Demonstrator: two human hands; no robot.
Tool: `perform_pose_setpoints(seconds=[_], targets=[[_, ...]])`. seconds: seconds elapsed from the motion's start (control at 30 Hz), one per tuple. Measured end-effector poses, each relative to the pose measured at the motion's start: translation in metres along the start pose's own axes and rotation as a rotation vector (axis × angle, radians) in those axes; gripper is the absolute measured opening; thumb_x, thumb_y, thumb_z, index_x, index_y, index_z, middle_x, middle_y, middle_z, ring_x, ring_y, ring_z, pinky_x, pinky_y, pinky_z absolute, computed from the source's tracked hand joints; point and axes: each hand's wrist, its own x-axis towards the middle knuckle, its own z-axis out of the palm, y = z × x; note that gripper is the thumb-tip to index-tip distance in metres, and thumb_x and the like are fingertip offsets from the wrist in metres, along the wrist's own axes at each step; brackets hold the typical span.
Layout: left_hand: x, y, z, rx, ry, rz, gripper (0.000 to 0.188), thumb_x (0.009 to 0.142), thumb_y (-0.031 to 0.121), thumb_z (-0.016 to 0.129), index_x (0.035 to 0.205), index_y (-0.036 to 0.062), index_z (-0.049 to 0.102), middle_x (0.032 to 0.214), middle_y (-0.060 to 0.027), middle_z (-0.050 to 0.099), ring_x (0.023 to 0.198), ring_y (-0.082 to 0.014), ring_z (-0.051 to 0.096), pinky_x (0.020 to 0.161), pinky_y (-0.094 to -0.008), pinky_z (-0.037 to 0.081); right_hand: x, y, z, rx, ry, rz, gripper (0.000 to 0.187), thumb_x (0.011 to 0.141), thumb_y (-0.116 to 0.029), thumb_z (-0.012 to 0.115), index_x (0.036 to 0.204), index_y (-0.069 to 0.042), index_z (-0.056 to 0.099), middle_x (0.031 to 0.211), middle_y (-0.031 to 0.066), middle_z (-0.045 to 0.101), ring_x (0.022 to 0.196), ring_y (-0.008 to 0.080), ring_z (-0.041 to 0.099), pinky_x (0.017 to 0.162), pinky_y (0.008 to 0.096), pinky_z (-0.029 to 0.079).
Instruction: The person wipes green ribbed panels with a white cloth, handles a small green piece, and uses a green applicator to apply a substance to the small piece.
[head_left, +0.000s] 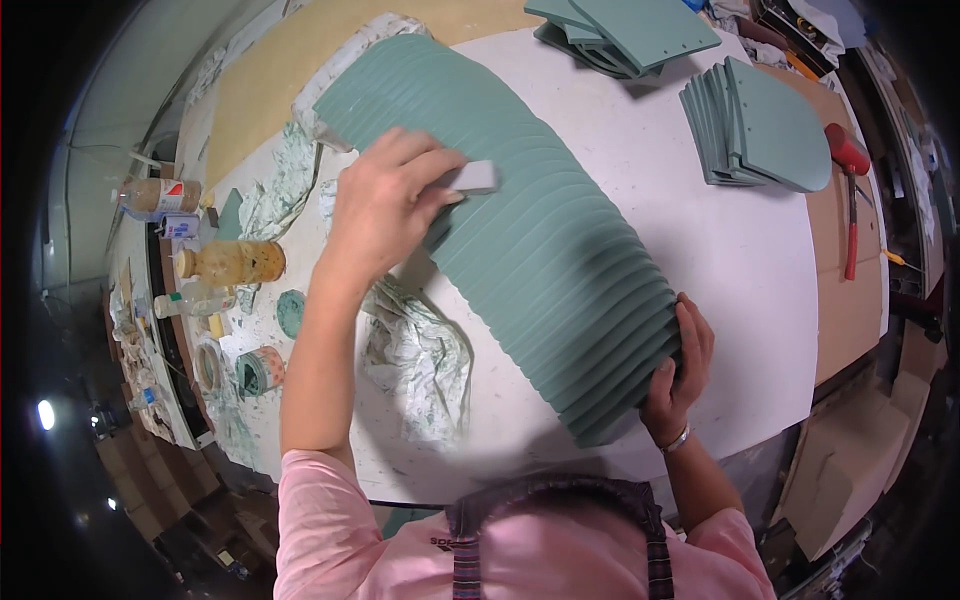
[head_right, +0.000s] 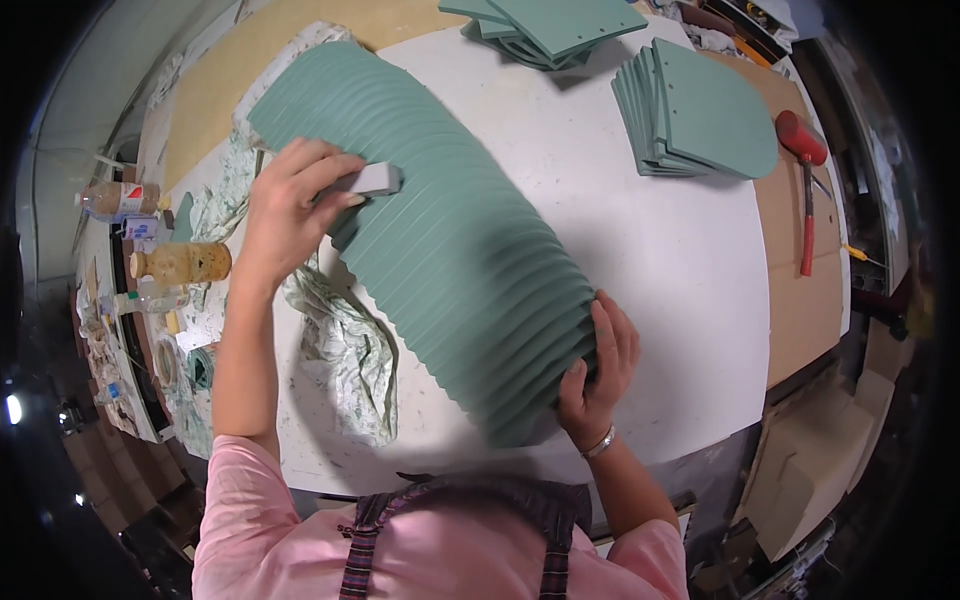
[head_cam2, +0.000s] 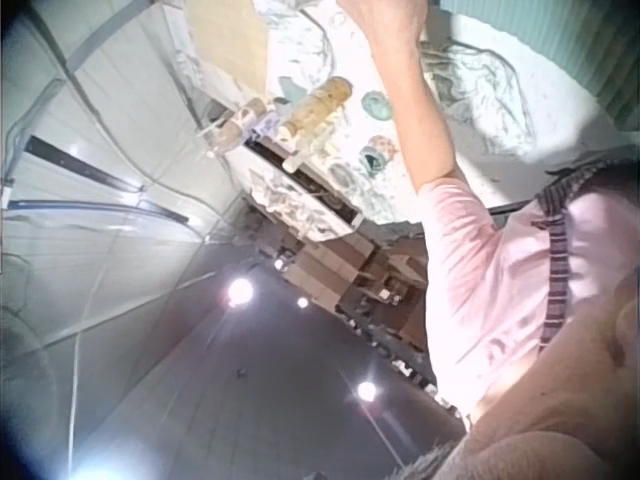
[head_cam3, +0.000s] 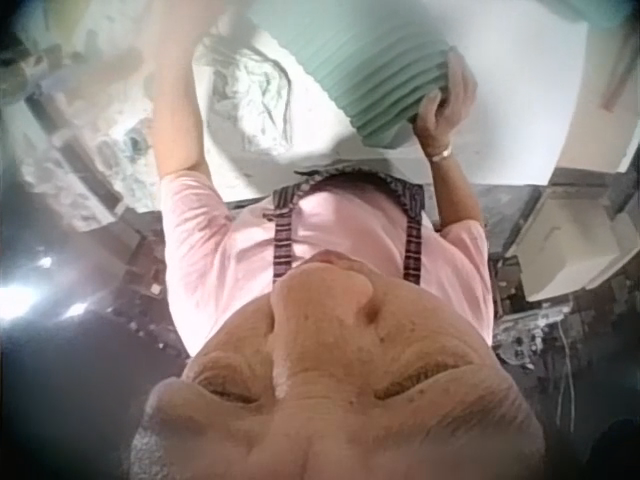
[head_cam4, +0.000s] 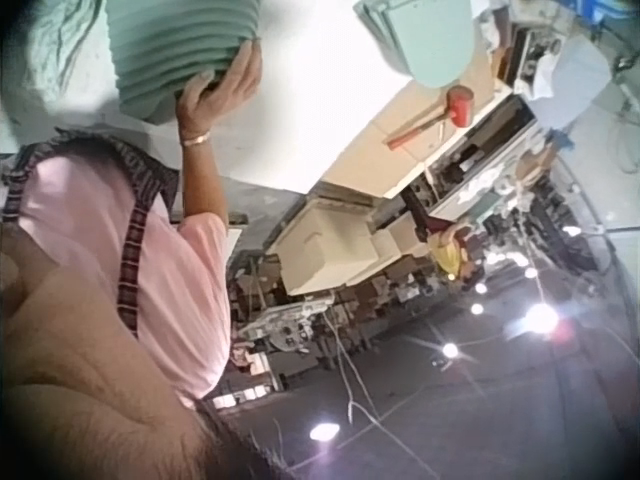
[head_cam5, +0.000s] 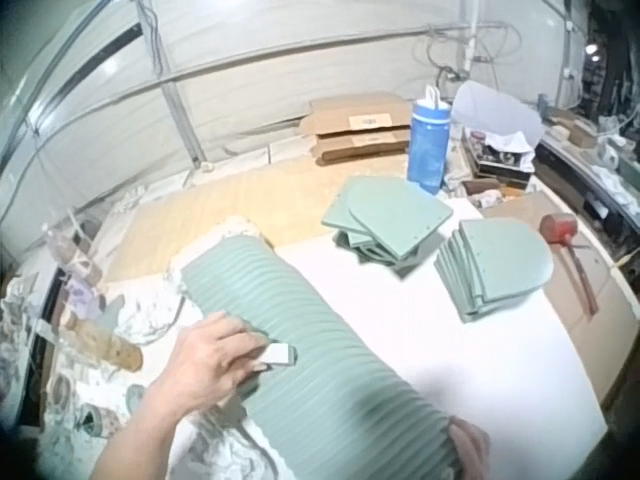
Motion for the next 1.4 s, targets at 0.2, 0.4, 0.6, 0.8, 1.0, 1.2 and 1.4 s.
perform_pose_setpoints(seconds=[0.2,0.4,0.6,0.8,1.0,1.2,1.4], targets=[[-0.029,0.001,-0.012,0.064,-0.090,-0.172,0.027,0.070,0.004,0.079,0.096,0.0081,0.073,0.090,-0.0045,0.065,0.085,-0.0269,0.062,0.071,-0.0401,0.052,-0.002,0.000,-0.001,-0.034,0.015,0.013,0.057,0.088,-0.021,0.048,0.137,0.007,0.057,0.139,0.0265,0.059,0.126,0.0421,0.055,0.110,0.0493,0.036],[0.009,0.002,0.010,0.086,0.038,-0.062,0.032,0.073,0.002,0.079,0.104,0.0051,0.073,0.097,-0.0090,0.067,0.088,-0.0297,0.064,0.076,-0.0389,0.051,-0.001,0.000,0.000,0.005,0.009,-0.005,0.057,0.088,-0.020,0.049,0.137,0.007,0.057,0.139,0.0254,0.059,0.127,0.0421,0.055,0.110,0.0493,0.036],[-0.031,0.000,-0.018,-0.143,-0.147,-0.244,0.035,0.065,0.002,0.084,0.099,0.0060,0.076,0.090,-0.0082,0.069,0.084,-0.0270,0.062,0.071,-0.0374,0.051,-0.005,0.002,-0.001,-0.023,0.027,0.016,0.057,0.088,-0.020,0.049,0.138,0.007,0.057,0.140,0.0247,0.059,0.127,0.0413,0.055,0.110,0.0491,0.037],[0.012,0.014,0.022,-0.062,0.053,-0.032,0.031,0.071,0.004,0.082,0.101,0.0060,0.074,0.095,-0.0076,0.069,0.087,-0.0286,0.063,0.073,-0.0395,0.051,-0.001,-0.001,0.001,0.013,0.018,-0.007,0.057,0.087,-0.019,0.050,0.137,0.007,0.057,0.139,0.0248,0.060,0.127,0.0410,0.055,0.110,0.0487,0.037],[-0.017,0.021,-0.001,-0.224,-0.206,-0.197,0.029,0.072,0.007,0.081,0.100,0.0072,0.077,0.090,-0.0077,0.070,0.084,-0.0273,0.063,0.074,-0.0390,0.051,-0.004,0.005,-0.002,-0.021,0.041,-0.005,0.056,0.088,-0.019,0.050,0.137,0.007,0.057,0.139,0.0243,0.060,0.125,0.0413,0.056,0.110,0.0479,0.037],[0.022,0.028,0.037,-0.064,0.018,-0.017,0.025,0.076,0.010,0.079,0.101,0.0084,0.075,0.096,-0.0050,0.069,0.091,-0.0284,0.062,0.077,-0.0386,0.051,0.000,0.001,-0.001,-0.017,0.021,-0.021,0.056,0.085,-0.017,0.051,0.135,0.007,0.058,0.139,0.0236,0.060,0.125,0.0417,0.056,0.109,0.0491,0.038],[0.005,0.029,0.013,-0.041,-0.119,-0.023,0.033,0.073,0.000,0.079,0.105,0.0031,0.073,0.098,-0.0091,0.069,0.092,-0.0299,0.062,0.080,-0.0388,0.050,-0.003,0.010,-0.001,0.004,0.055,-0.040,0.057,0.082,-0.016,0.052,0.134,0.006,0.059,0.139,0.0232,0.060,0.123,0.0412,0.056,0.108,0.0494,0.039]])
